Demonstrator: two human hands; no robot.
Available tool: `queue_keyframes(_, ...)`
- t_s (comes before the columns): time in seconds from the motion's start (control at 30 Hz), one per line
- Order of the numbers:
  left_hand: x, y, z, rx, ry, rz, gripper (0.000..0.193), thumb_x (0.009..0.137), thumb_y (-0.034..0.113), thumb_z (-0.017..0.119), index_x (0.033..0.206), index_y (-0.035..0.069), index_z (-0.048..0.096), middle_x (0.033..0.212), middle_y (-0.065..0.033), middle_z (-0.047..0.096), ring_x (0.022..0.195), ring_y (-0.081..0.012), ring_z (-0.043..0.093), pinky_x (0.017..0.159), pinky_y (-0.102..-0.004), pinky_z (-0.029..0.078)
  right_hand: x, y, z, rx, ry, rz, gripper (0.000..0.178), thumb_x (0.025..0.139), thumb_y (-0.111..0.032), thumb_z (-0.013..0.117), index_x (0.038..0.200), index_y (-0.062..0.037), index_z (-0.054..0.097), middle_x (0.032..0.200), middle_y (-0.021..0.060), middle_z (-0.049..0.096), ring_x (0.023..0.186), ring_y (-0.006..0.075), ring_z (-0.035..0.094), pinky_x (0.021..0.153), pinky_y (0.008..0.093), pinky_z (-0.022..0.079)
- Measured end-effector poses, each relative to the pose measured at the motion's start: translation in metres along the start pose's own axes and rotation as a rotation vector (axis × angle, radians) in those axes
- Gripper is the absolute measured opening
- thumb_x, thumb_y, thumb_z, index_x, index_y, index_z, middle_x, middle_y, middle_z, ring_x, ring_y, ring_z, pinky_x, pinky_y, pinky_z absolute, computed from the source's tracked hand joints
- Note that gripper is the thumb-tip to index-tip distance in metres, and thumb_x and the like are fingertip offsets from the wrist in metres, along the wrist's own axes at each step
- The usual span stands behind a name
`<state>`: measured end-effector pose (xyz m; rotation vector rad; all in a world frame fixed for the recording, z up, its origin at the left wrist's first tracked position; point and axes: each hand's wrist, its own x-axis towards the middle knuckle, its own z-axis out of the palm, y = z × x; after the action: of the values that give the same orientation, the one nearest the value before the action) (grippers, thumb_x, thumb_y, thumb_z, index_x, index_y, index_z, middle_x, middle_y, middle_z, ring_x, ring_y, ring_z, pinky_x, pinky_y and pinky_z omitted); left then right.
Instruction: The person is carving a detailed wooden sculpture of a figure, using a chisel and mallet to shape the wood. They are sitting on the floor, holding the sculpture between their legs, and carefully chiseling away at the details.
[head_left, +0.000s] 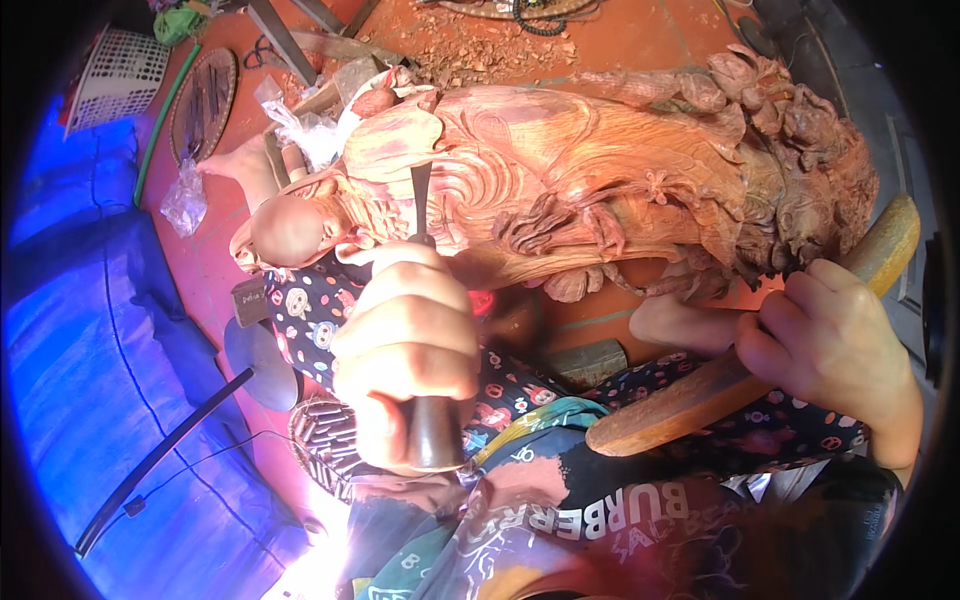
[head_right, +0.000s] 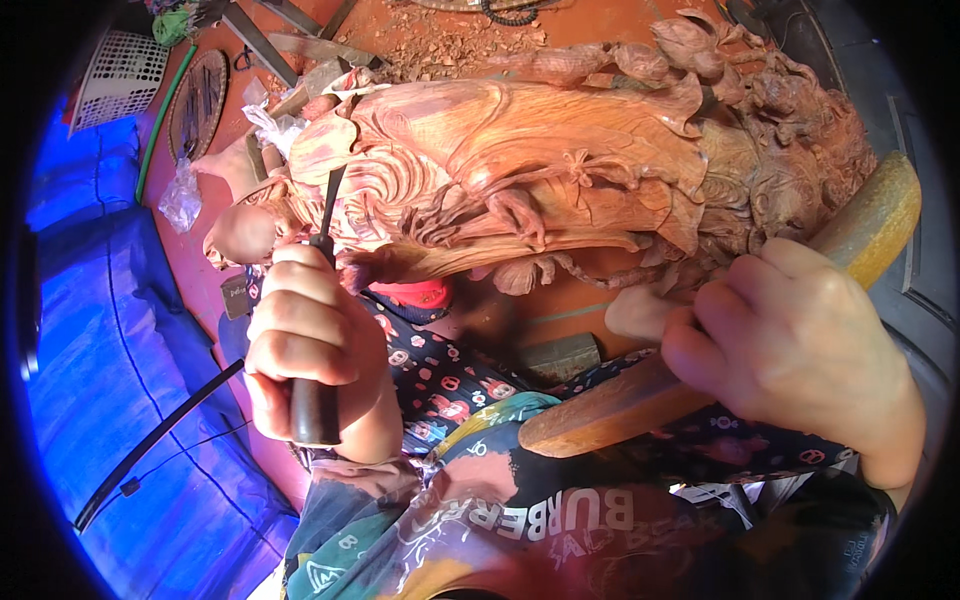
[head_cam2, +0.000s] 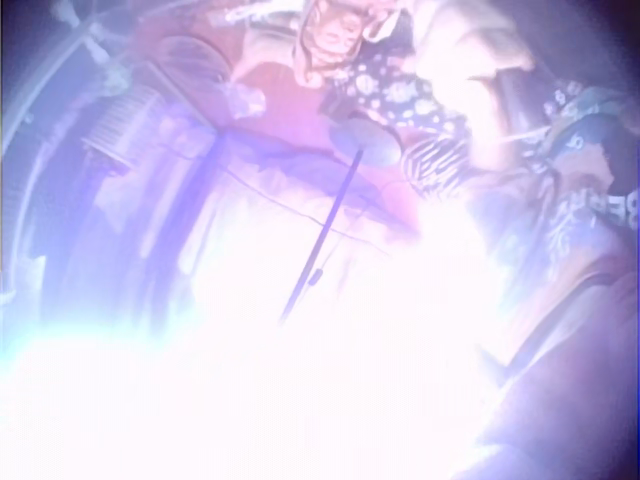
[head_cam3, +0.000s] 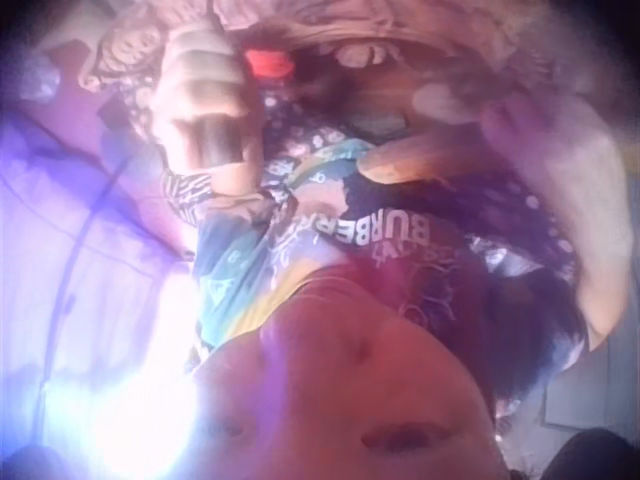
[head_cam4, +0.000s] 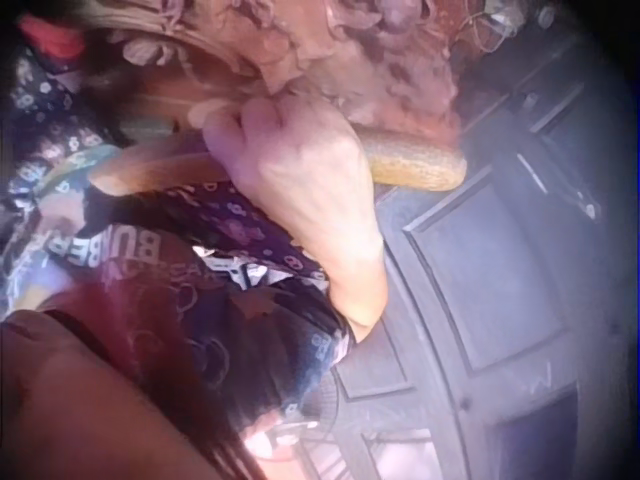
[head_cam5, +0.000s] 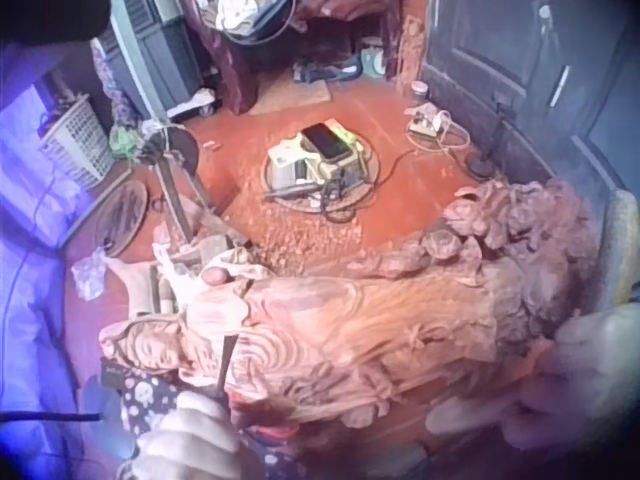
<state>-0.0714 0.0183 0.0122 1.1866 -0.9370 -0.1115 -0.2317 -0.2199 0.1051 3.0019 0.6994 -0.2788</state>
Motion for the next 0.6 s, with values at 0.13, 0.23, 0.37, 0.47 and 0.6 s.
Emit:
queue_keyframes(0.13,-0.004,-0.012,0.000,-0.043,-0.013,0.004,0.045,0.089,0.036,0.034,0.055,0.011,0.050,0.054,-0.0026,0.045,0.056,-0.0193,0.042,0.069,-0.0388,0.032,0.003,0.002,0.005,0.026,-0.002,-0.013,0.017,0.063,-0.015,0.066,0.076,-0.0109,0.056,0.061,-0.0005,0.041,0.056,0.0149,0.046,0.051,0.0273,0.038)
queue_keyframes(0.23,-0.001,-0.012,0.006,-0.079,-0.040,-0.024,0.045,0.089,0.036,0.035,0.055,0.010,0.050,0.054,-0.0025,0.044,0.056,-0.0190,0.042,0.069,-0.0387,0.032,0.004,0.002,0.006,0.037,-0.006,-0.009,0.017,0.063,-0.013,0.066,0.076,-0.0095,0.055,0.061,0.0006,0.042,0.055,0.0156,0.046,0.050,0.0279,0.037)
queue_keyframes(0.37,0.000,-0.018,0.003,-0.035,0.016,0.005,0.046,0.089,0.037,0.036,0.055,0.010,0.050,0.054,-0.0025,0.044,0.056,-0.0190,0.041,0.069,-0.0385,0.032,0.007,0.004,0.006,0.049,-0.013,-0.023,0.017,0.063,-0.012,0.067,0.076,-0.0089,0.055,0.061,0.0012,0.042,0.056,0.0161,0.046,0.050,0.0287,0.037)
queue_keyframes(0.47,0.001,-0.020,0.002,-0.053,0.021,0.012,0.046,0.088,0.038,0.037,0.054,0.010,0.050,0.054,-0.0029,0.045,0.056,-0.0193,0.041,0.068,-0.0386,0.032,0.007,0.003,0.005,0.061,-0.019,-0.022,0.017,0.063,-0.012,0.066,0.076,-0.0088,0.056,0.062,0.0015,0.043,0.056,0.0163,0.046,0.049,0.0290,0.037)
queue_keyframes(0.6,0.002,-0.024,0.006,-0.053,0.015,0.042,0.045,0.087,0.038,0.039,0.054,0.009,0.050,0.053,-0.0041,0.045,0.056,-0.0197,0.041,0.068,-0.0387,0.032,0.004,0.001,0.005,0.065,-0.021,-0.001,0.017,0.063,-0.012,0.065,0.077,-0.0086,0.056,0.063,0.0016,0.043,0.056,0.0167,0.046,0.049,0.0295,0.037)
